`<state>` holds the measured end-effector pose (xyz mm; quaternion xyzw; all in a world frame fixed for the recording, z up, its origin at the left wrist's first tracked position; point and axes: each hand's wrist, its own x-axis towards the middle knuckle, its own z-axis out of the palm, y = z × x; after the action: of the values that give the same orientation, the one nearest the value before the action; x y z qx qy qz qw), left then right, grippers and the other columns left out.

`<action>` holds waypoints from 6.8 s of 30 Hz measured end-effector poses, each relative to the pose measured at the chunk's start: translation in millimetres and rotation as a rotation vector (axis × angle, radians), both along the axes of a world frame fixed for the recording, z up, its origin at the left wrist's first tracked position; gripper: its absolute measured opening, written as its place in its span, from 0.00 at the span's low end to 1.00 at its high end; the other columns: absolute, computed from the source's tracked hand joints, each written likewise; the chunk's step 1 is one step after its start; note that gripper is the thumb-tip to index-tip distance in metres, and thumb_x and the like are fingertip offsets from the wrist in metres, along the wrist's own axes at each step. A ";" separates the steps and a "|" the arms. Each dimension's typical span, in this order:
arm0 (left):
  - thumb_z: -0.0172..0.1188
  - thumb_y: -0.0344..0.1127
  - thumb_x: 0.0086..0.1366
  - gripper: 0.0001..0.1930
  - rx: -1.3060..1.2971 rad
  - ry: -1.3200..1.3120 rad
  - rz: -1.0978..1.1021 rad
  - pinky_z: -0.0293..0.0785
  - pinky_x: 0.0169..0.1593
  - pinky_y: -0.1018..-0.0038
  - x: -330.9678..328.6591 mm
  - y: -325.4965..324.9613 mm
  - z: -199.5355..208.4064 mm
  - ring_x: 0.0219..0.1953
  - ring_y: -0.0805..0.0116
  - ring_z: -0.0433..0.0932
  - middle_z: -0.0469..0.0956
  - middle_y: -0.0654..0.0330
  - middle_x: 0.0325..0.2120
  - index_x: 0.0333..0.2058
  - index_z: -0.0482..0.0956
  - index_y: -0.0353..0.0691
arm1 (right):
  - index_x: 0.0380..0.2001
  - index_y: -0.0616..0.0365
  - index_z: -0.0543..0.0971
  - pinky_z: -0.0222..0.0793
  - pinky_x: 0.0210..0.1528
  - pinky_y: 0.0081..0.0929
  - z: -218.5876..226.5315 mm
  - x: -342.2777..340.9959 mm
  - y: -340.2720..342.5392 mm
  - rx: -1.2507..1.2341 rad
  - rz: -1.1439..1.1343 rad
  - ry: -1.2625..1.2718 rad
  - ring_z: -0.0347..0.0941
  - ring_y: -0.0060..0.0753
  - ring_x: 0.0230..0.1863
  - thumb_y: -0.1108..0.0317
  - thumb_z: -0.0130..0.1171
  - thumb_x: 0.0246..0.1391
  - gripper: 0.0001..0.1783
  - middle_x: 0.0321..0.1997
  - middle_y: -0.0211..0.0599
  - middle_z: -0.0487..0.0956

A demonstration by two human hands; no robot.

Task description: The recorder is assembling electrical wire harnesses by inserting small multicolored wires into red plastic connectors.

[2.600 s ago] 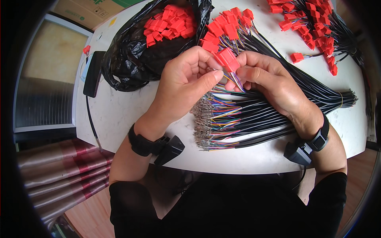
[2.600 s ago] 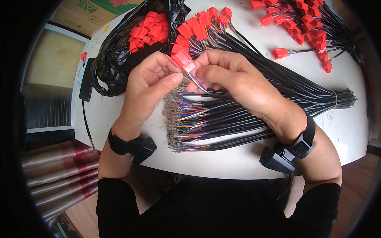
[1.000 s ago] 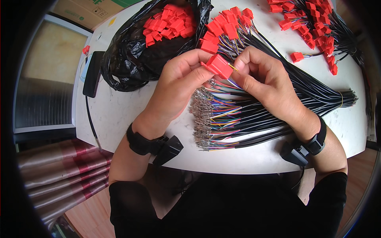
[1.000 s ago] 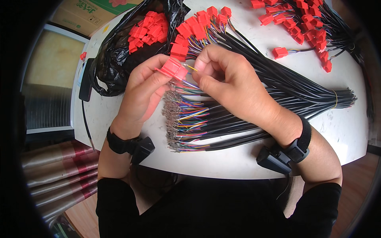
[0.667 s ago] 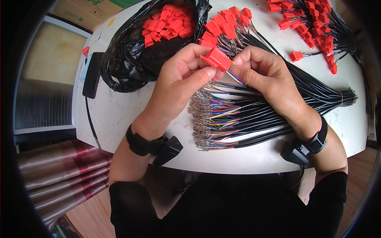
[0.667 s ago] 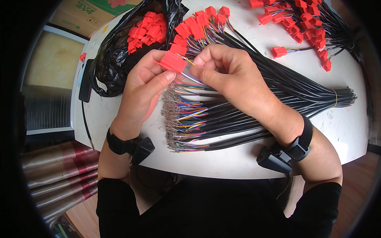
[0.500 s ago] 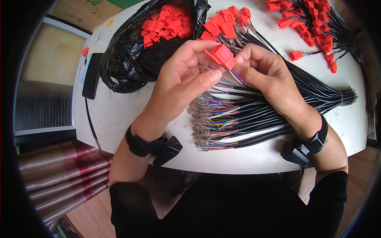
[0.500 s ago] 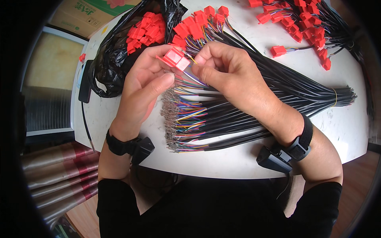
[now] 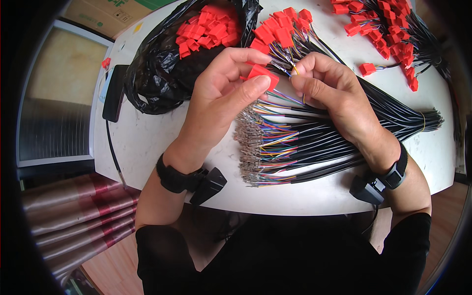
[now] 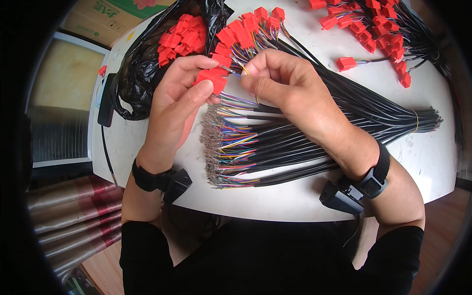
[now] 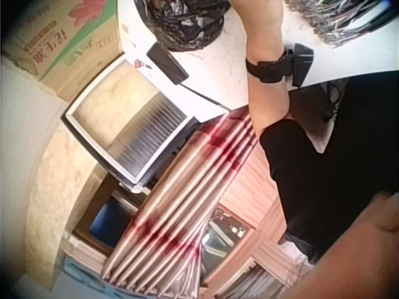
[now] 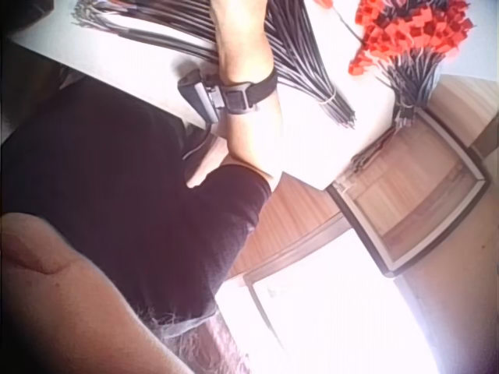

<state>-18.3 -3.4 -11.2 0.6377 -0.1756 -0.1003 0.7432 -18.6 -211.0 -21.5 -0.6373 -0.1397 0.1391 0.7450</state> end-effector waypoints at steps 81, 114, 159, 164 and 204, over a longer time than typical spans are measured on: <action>0.52 0.38 0.66 0.13 -0.091 0.387 -0.154 0.71 0.42 0.75 10.7 6.9 -1.8 0.36 0.75 0.74 0.76 0.60 0.34 0.42 0.72 0.34 | 0.25 0.59 0.72 0.58 0.35 0.14 -3.9 6.2 -6.2 -0.045 0.181 -0.009 0.61 0.12 0.29 0.67 0.52 0.58 0.10 0.25 0.22 0.69; 0.54 0.42 0.62 0.15 0.059 0.373 -0.078 0.68 0.33 0.78 10.0 2.6 0.8 0.29 0.75 0.74 0.76 0.61 0.25 0.36 0.76 0.35 | 0.29 0.61 0.74 0.59 0.35 0.13 -4.6 2.0 -4.3 -0.173 0.126 -0.075 0.64 0.10 0.30 0.73 0.52 0.55 0.04 0.27 0.21 0.72; 0.54 0.45 0.61 0.15 0.058 0.368 -0.060 0.64 0.26 0.79 16.9 5.6 -8.0 0.24 0.73 0.73 0.76 0.62 0.23 0.34 0.75 0.38 | 0.30 0.55 0.74 0.52 0.25 0.07 -5.7 0.5 -0.7 -0.066 0.040 -0.137 0.57 0.05 0.22 0.63 0.55 0.58 0.08 0.22 0.16 0.66; 0.52 0.44 0.62 0.15 0.011 0.329 -0.027 0.64 0.29 0.80 7.8 1.6 -6.5 0.24 0.73 0.73 0.74 0.63 0.24 0.35 0.75 0.37 | 0.33 0.57 0.74 0.51 0.23 0.07 -5.9 0.7 0.3 0.021 0.018 -0.053 0.57 0.06 0.22 0.68 0.56 0.56 0.05 0.24 0.18 0.68; 0.48 0.42 0.65 0.15 0.008 0.292 -0.058 0.65 0.40 0.78 6.6 4.5 -9.0 0.35 0.76 0.72 0.75 0.62 0.31 0.39 0.75 0.35 | 0.29 0.67 0.74 0.66 0.37 0.19 12.1 5.1 -15.7 -0.338 0.210 -0.117 0.68 0.20 0.30 0.75 0.51 0.55 0.05 0.27 0.31 0.74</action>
<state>-11.7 1.1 -20.2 0.6139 -0.0837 -0.2140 0.7552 -13.6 -226.7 -9.4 -0.7421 -0.2231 0.2001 0.5995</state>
